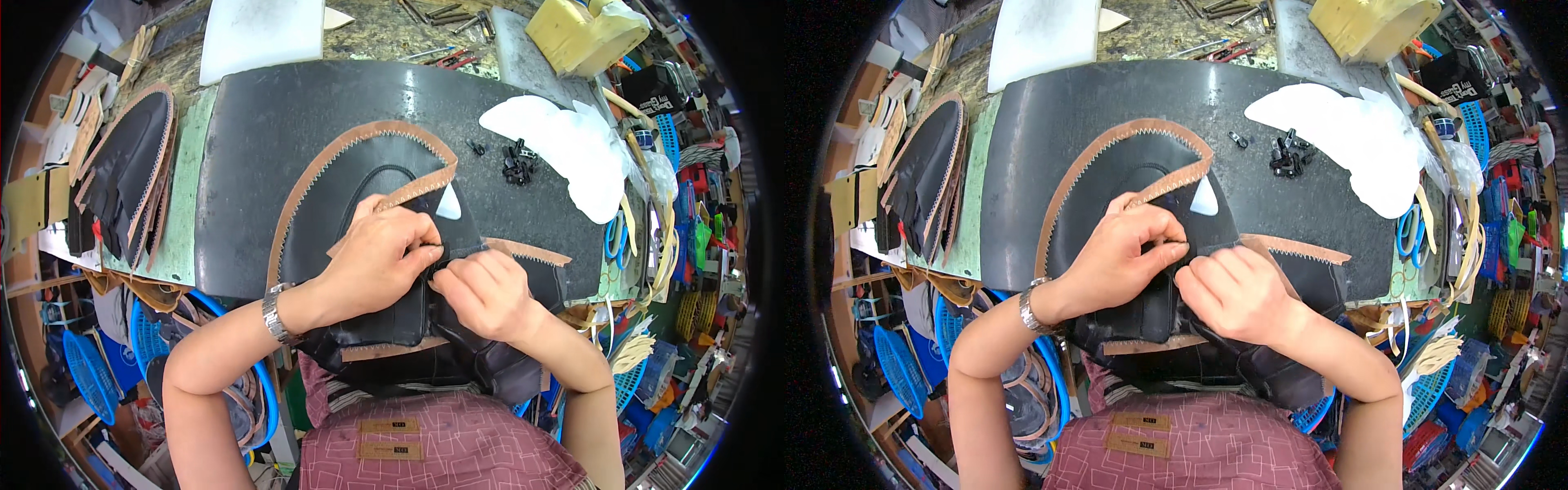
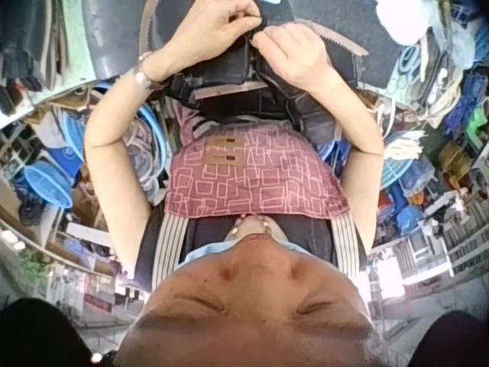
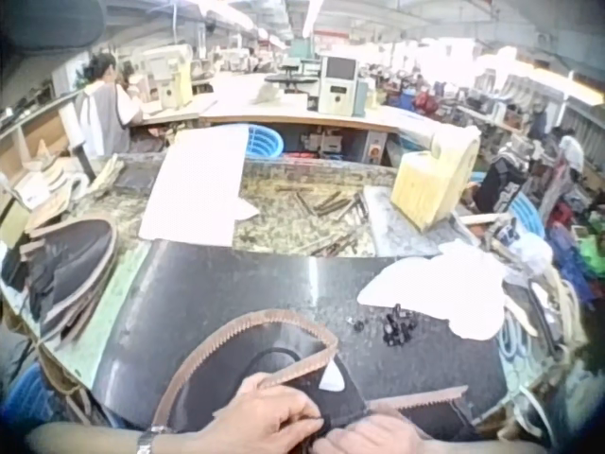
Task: The person uses a hammer and a metal tool to shape the toe area of a black shoe upper. They then retrieve a stack of shoe parts from a basket and use a blue pen to mark a piece of dark fabric. Finally, the person attaches a zipper to the shoe upper by hand, securing it with small black clips.
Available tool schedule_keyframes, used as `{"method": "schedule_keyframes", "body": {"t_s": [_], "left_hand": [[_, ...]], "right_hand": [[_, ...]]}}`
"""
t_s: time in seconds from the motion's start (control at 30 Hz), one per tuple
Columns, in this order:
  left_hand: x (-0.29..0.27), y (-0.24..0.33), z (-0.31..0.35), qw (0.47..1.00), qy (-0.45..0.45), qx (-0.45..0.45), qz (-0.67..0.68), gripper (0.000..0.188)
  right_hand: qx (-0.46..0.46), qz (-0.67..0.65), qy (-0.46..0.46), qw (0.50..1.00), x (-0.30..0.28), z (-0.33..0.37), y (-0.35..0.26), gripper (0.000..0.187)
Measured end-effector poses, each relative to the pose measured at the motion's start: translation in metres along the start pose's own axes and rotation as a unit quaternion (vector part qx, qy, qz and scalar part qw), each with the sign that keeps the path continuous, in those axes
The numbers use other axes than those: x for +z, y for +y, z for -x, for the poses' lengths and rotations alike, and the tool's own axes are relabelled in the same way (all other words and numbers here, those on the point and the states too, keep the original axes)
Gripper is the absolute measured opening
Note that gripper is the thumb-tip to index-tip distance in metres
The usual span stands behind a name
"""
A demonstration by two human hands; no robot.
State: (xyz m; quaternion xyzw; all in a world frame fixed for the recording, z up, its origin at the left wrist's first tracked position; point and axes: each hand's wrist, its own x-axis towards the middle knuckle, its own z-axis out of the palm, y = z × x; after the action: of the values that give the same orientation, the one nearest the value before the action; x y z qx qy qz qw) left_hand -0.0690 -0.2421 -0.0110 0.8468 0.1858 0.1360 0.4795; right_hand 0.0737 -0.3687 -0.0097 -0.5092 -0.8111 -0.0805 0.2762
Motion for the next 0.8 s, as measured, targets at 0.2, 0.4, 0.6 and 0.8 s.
{"method": "schedule_keyframes", "body": {"t_s": [0.2, 0.4, 0.6, 0.8], "left_hand": [[0.011, -0.014, -0.008, 0.99, 0.083, 0.065, -0.091, 0.006], [0.004, -0.012, -0.008, 0.989, 0.04, 0.069, -0.121, 0.006], [0.006, -0.013, -0.009, 0.99, 0.051, 0.066, -0.117, 0.005], [0.007, -0.011, -0.011, 0.989, 0.039, 0.048, -0.132, 0.005]], "right_hand": [[0.148, -0.251, -0.049, 0.955, -0.004, 0.012, -0.013, 0.013], [0.264, -0.339, -0.16, 0.889, -0.01, -0.003, 0.003, 0.014], [0.269, -0.335, -0.175, 0.886, -0.007, -0.003, 0.007, 0.017], [0.262, -0.363, -0.165, 0.879, -0.009, -0.001, 0.012, 0.016]]}}
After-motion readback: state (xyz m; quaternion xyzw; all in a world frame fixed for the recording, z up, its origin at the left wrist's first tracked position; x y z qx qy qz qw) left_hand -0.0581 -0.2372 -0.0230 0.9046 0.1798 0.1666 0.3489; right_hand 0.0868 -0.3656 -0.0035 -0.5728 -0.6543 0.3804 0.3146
